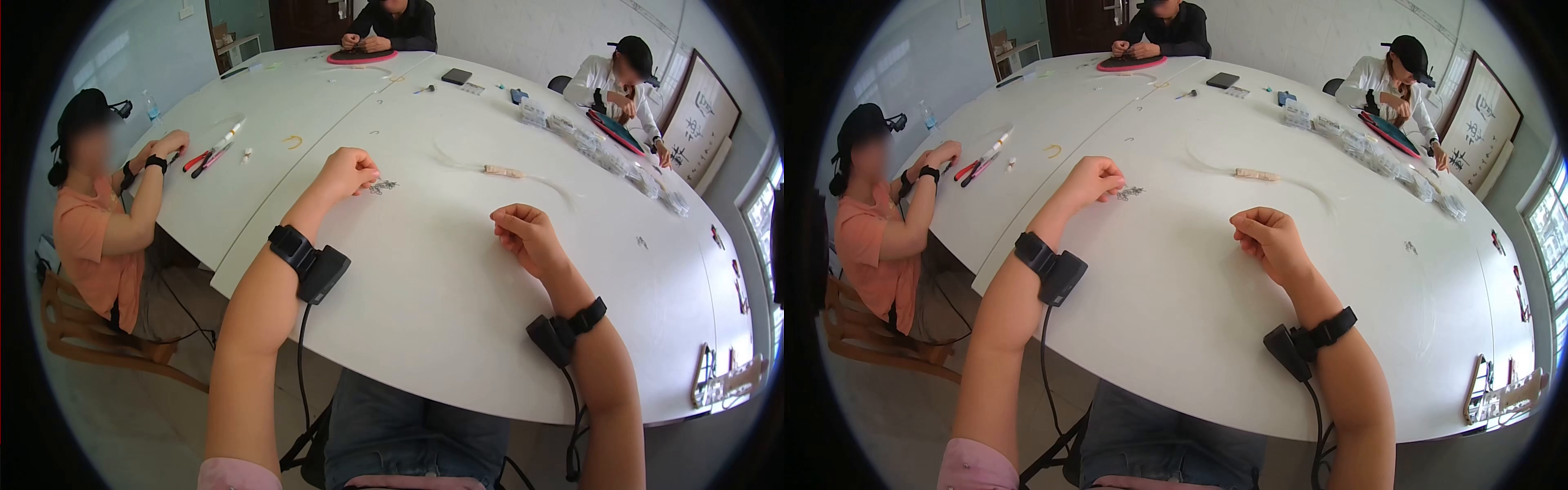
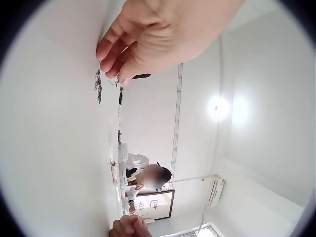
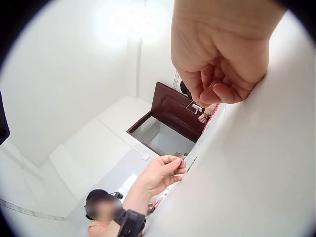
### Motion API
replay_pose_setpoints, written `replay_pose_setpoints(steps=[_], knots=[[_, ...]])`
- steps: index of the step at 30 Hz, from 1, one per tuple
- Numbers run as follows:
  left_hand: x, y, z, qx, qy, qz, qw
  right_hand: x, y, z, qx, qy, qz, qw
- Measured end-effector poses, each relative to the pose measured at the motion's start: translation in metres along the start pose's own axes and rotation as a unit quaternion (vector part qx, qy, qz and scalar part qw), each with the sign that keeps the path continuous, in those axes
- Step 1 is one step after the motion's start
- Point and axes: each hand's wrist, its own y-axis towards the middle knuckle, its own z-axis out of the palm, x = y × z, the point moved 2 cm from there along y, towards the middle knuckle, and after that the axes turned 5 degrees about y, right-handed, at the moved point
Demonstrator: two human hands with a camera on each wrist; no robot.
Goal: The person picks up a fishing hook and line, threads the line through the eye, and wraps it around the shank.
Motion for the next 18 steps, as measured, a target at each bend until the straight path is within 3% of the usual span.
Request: replay_pose_setpoints(steps=[18], knots=[[-0.0007,-0.0004,0.0009,-0.003,0.007,0.022,1.000,-0.0003,0.0005,-0.0003,0.000,-0.002,0.000,1.000]])
